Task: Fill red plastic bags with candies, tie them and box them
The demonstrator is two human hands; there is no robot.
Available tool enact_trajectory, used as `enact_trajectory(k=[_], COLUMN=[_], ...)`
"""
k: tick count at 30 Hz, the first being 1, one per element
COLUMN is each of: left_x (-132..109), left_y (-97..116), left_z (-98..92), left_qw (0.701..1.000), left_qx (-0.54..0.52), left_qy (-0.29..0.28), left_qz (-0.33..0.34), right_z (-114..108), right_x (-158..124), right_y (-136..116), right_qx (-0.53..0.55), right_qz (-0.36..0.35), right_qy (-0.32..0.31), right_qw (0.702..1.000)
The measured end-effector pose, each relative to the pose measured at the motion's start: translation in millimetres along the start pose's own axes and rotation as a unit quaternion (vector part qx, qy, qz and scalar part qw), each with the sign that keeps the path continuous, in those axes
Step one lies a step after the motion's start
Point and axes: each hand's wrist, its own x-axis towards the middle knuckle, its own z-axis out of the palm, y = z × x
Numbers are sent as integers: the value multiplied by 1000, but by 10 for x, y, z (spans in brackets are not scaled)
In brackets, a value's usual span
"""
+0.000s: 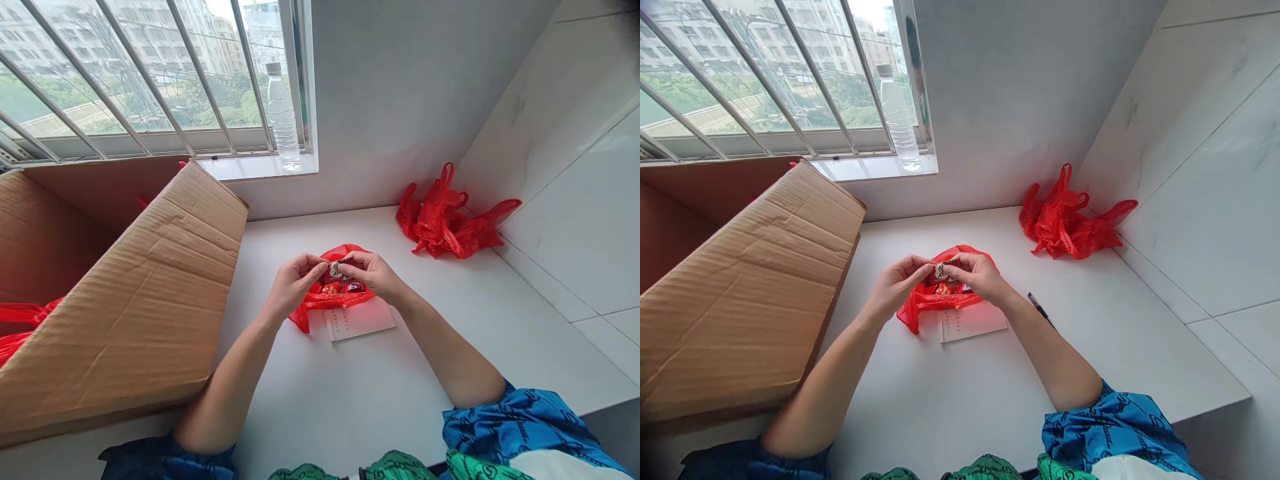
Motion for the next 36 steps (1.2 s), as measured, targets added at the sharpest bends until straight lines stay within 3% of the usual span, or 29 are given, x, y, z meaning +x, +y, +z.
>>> enact_trajectory(k=[8, 12, 15, 17, 20, 22, 25, 30, 32, 36], left_x=[-7, -9, -23, -53, -130, -189, -254, -284, -287, -308], left_y=[-6, 11, 99, 175, 249, 259, 244, 219, 199, 182], left_z=[-2, -18, -77, -112, -103, -54, 35, 75, 57, -9], left_qw=[999, 980, 931, 900, 844, 805, 765, 739, 739, 750], left_qx=[35, 192, 350, 423, 527, 576, 610, 635, 637, 632], left_qy=[-6, 44, 107, 104, 36, -37, -117, -136, -137, -125], left_qz=[5, 10, -13, -37, -91, -134, -170, -182, -174, -150], right_z=[7, -42, -108, -162, -245, -293, -345, -351, -339, -362], right_x=[4, -9, -42, -70, -112, -138, -150, -58, -8, 14], right_y=[11, 10, -15, -53, -139, -190, -182, 104, 207, 171], right_qx=[3, -124, -302, -422, -542, -569, -614, -726, -739, -714], right_qz=[12, 14, 6, 1, -21, -50, -84, -78, -46, 4], right_qy=[-20, 5, 51, 88, 165, 197, 183, 157, 163, 142], right_qw=[1000, 992, 952, 902, 824, 797, 764, 665, 652, 686])
